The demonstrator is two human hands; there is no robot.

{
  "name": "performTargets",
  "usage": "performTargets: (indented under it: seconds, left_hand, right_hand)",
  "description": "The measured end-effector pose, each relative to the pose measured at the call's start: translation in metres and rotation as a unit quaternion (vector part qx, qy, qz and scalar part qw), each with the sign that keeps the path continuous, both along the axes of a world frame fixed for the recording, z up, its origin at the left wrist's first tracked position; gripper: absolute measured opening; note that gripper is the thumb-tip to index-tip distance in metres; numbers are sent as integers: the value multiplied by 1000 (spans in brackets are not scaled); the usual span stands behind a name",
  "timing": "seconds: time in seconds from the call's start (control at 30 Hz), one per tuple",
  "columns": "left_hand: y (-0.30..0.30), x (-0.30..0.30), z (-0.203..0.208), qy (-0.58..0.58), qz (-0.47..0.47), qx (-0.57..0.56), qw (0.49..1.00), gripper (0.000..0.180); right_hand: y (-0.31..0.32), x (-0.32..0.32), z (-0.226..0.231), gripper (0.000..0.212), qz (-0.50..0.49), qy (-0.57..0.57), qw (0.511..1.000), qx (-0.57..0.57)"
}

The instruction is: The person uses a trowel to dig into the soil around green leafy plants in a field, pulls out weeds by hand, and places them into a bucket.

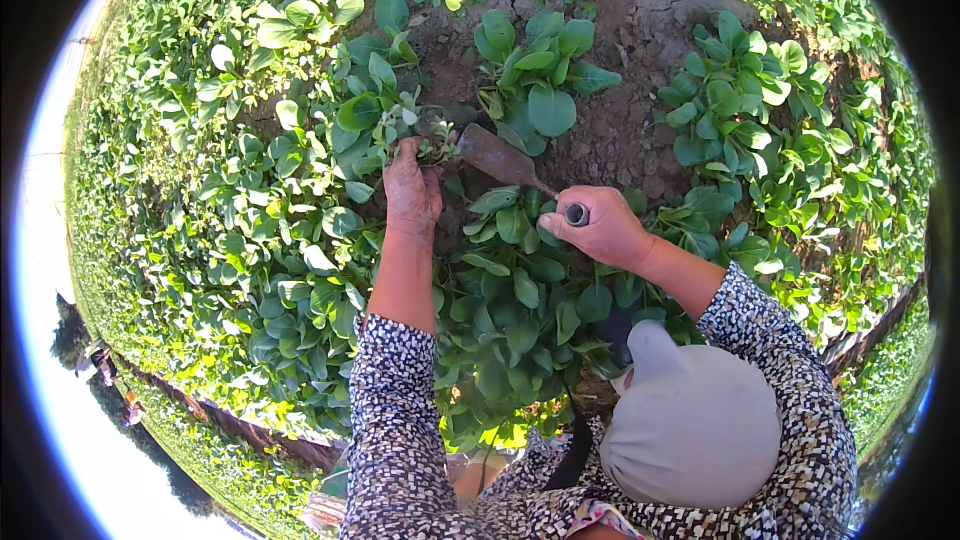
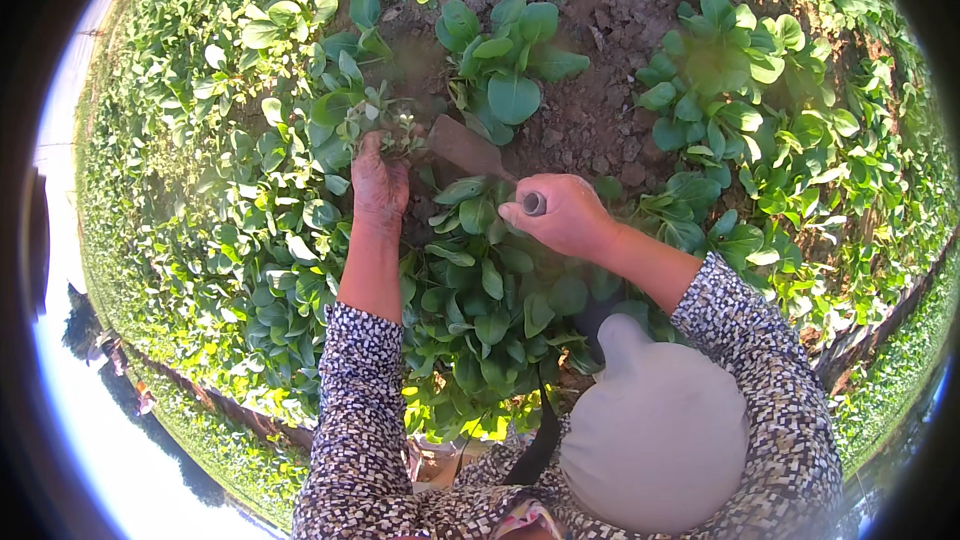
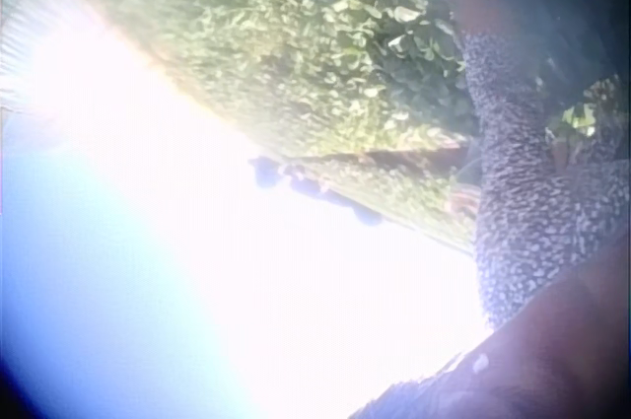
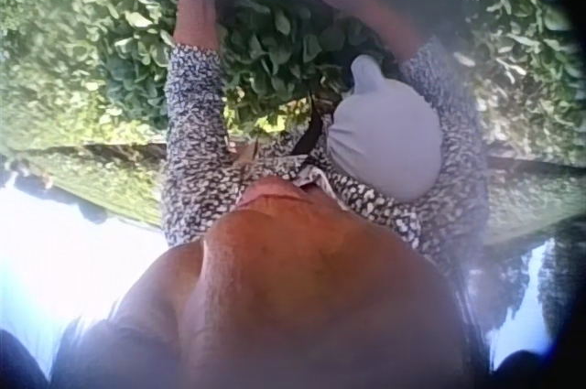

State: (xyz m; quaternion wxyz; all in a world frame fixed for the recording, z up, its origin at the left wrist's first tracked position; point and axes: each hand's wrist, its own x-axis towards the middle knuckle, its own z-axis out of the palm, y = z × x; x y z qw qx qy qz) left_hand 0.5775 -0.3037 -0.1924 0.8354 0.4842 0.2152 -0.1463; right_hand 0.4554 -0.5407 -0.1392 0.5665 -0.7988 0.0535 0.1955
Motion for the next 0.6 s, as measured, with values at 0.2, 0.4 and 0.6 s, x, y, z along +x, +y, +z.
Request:
performTargets:
  seconds: [0.2, 0.4, 0.6]
  left_hand:
    - [-20, 62, -18, -282, -257, 501, 777, 45]
    - [-74, 93, 8, -179, -432, 556, 687, 67]
    - [-49, 100, -11, -102, -242, 339, 904, 54]
  right_hand:
    - [4, -15, -12, 33, -19, -1, 1000, 23]
    - [-1, -14, -15, 34, -9, 0, 1000, 0]
    - [6, -14, -16, 36, -17, -15, 1000, 5]
